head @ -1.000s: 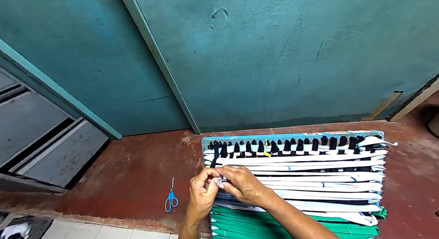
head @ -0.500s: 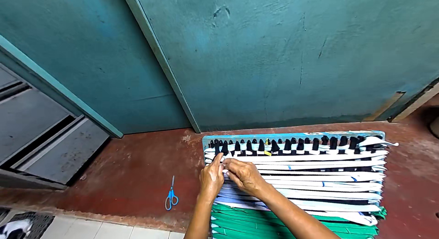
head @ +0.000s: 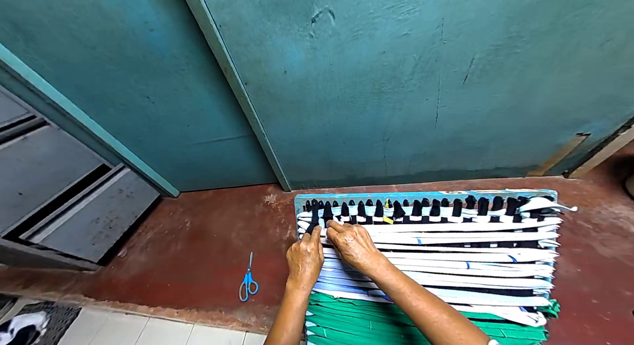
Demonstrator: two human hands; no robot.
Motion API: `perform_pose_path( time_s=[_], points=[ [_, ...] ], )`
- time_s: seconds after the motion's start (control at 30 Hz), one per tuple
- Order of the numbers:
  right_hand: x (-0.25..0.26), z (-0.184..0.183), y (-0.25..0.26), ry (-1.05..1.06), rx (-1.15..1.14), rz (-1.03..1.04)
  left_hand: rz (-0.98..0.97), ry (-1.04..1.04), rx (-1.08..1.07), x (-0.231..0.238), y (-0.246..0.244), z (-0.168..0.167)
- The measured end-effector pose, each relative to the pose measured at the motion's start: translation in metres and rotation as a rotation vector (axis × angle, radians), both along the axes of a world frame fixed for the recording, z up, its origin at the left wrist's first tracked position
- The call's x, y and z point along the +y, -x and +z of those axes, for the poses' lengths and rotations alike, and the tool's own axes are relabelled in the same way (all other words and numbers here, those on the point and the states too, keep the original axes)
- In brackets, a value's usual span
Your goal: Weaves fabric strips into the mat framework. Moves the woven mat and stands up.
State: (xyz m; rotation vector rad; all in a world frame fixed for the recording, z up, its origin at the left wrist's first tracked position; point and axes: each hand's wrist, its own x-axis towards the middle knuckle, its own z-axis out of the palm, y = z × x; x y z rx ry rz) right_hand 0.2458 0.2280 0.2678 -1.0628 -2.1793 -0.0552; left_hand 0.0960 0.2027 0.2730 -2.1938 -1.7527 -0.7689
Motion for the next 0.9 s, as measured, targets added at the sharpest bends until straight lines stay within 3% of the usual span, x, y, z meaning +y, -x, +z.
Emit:
perform_pose_path(
  time_s=[0.3, 0.47, 0.67, 0.9],
  points=[
    [0.003, -0.001, -0.006, 0.036, 0.067, 0.113, -0.013, -0.089, -0.011, 0.006, -0.011, -0.001],
    [0.003, -0.003, -0.006, 0.002, 0.107, 0.129, 0.166, 0.406, 0.159, 0.0, -0.026, 0.03],
    [0.006, -0.004, -0.006, -0.019, 0.142, 0.185, 0.197, 0.425, 0.162, -0.003, -0.022, 0.023],
    [0.002, 0.002, 0.002, 0.03, 0.039, -0.033, 0.199, 0.788, 0.019, 0.009, -0.024, 0.056]
  ],
)
